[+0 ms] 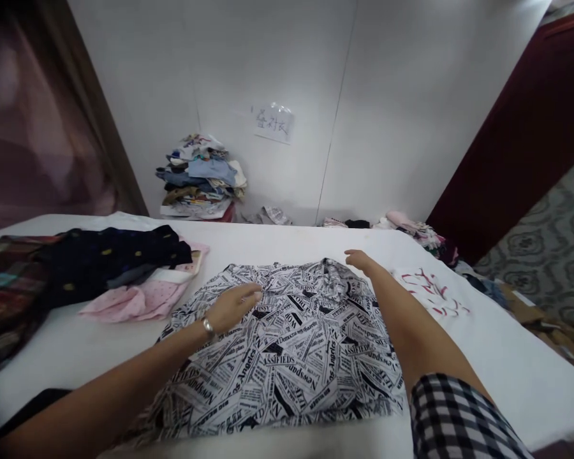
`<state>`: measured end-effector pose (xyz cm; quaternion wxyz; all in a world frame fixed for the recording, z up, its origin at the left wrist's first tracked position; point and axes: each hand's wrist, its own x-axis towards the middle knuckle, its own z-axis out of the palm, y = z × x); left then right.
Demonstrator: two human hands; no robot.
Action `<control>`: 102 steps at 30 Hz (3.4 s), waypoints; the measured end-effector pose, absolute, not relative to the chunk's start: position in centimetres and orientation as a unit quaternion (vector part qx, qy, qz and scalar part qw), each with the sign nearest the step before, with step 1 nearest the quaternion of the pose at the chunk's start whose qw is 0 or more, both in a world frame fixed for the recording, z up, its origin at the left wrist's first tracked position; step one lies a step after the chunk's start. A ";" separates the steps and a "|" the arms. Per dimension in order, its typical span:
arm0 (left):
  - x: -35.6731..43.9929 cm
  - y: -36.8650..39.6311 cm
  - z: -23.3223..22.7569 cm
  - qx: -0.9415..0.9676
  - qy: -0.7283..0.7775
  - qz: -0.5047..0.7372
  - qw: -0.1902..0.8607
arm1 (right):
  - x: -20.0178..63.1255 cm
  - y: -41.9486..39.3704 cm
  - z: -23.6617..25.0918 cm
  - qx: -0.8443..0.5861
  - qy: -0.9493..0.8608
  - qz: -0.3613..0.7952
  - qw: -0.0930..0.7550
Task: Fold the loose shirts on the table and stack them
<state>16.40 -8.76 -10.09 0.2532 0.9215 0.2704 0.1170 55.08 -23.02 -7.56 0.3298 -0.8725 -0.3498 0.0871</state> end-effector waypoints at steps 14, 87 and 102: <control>23.4 3.0 -12.4 0.930 0.362 0.030 0.059 | 53.2 -14.5 -11.3 -0.873 -0.341 0.079 0.339; 8.6 -9.0 -10.5 0.991 0.118 0.053 -0.029 | 41.6 -40.1 -5.1 -0.631 -0.213 0.237 0.707; 7.5 -10.2 -11.8 0.989 0.144 0.039 0.005 | 38.8 -42.5 -5.4 -0.620 -0.231 0.207 0.721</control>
